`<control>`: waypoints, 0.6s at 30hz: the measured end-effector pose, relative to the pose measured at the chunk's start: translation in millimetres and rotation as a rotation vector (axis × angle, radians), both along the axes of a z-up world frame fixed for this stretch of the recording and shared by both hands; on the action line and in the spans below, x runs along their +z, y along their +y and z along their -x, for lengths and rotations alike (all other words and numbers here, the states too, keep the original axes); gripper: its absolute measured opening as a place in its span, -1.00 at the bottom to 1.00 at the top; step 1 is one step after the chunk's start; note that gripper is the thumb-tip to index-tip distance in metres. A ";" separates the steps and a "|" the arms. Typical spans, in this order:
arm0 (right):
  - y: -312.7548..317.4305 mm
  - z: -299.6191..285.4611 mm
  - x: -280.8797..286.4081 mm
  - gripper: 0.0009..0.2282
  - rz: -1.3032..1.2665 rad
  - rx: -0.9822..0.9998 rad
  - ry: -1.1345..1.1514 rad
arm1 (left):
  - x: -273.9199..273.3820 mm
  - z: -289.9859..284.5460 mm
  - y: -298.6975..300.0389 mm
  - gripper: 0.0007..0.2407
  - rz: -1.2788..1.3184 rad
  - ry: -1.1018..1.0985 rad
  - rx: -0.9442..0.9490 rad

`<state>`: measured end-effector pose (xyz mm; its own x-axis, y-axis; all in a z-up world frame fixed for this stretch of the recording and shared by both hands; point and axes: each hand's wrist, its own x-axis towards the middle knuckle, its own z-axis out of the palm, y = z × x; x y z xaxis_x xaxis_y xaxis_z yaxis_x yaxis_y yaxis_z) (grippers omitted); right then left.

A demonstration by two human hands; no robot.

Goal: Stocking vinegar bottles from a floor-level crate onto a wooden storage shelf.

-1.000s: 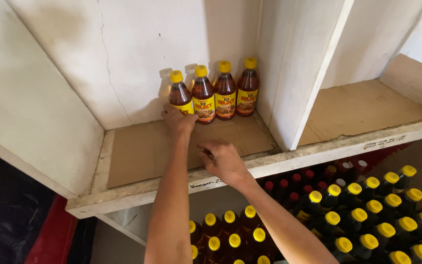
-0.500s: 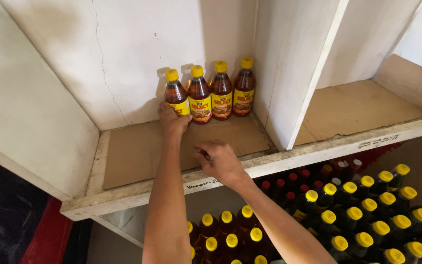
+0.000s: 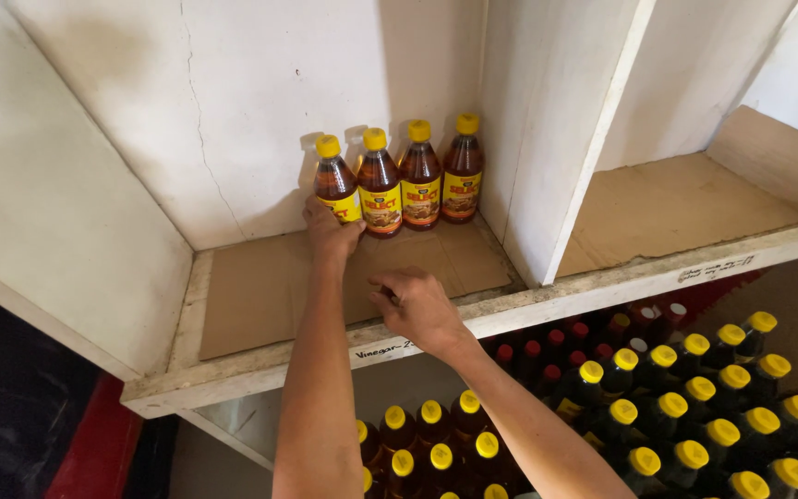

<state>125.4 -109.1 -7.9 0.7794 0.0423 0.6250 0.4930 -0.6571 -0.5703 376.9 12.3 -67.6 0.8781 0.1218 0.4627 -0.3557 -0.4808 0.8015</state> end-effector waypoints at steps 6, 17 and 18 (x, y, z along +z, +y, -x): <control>0.1 1.5 1.7 -0.80 -0.017 0.013 0.016 | 2.3 3.5 2.6 -0.23 -0.022 0.027 -0.007; -1.0 1.3 -0.1 -0.81 -0.007 0.023 -0.013 | 5.5 7.4 1.4 -0.20 -0.031 0.050 0.000; -0.5 1.2 -0.3 -0.82 0.000 0.022 -0.019 | 7.2 8.9 1.3 -0.18 -0.029 0.064 0.007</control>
<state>124.2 -109.6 -8.3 0.7661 0.0593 0.6400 0.5181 -0.6464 -0.5601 368.0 13.6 -60.4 0.9052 0.1158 0.4089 -0.3004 -0.5062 0.8084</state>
